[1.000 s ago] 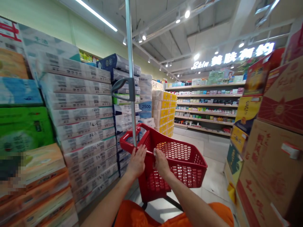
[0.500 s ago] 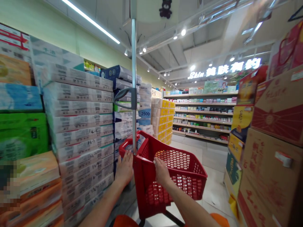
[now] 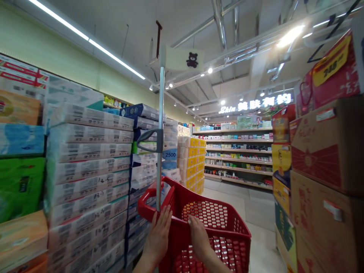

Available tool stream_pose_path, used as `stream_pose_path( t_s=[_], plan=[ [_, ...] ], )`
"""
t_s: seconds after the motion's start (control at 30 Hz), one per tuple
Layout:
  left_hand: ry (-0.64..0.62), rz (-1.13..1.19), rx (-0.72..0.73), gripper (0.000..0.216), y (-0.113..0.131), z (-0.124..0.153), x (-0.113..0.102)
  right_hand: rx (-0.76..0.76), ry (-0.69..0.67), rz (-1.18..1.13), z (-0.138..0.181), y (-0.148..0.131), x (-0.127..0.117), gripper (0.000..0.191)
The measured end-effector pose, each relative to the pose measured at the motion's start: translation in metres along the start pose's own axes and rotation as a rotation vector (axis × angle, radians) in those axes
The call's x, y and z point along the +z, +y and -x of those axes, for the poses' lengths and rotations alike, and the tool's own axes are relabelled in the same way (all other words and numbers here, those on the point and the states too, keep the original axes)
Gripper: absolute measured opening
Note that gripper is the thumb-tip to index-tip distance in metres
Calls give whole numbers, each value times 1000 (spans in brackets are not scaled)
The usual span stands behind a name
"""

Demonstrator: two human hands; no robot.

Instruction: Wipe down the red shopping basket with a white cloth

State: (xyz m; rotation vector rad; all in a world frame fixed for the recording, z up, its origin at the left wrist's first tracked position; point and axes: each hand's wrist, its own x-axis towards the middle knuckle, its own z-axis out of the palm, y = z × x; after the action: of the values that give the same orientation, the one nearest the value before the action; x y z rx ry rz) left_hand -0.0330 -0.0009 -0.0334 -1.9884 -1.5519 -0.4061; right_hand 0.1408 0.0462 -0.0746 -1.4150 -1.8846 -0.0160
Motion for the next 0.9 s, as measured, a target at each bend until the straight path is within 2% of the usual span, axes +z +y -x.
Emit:
stream_pose_path(
  t_s=[0.1,0.17,0.23,0.33,0.4,0.53,0.6,0.67,0.8,0.9],
  plan=[
    [-111,-6,-9,67,11,-7,2,-133,-31,-20,-6,-18,7,49],
    [-175,-21,-2,67,12,-8,1,-168,-62,-8,-4,-11,1,54],
    [-204,-31,4,67,12,-9,-3,-119,-74,26,4,15,-14,53],
    [-227,-27,-15,65,19,-11,-8,53,-54,94,19,55,-36,47],
    [-257,-6,22,65,30,-12,-9,95,-35,96,23,62,-39,46],
    [-294,16,56,66,54,-10,-6,-67,-57,30,19,44,-24,51],
    [-288,10,51,66,57,-9,-5,-111,-81,44,21,50,-25,56],
    [-289,4,61,66,56,-8,-6,-54,-75,96,27,76,-39,54],
    [-302,-17,39,64,58,-11,-9,231,-1,223,46,138,-78,43],
    [-305,-7,71,64,68,-13,-8,326,50,245,49,142,-81,44]
  ],
)
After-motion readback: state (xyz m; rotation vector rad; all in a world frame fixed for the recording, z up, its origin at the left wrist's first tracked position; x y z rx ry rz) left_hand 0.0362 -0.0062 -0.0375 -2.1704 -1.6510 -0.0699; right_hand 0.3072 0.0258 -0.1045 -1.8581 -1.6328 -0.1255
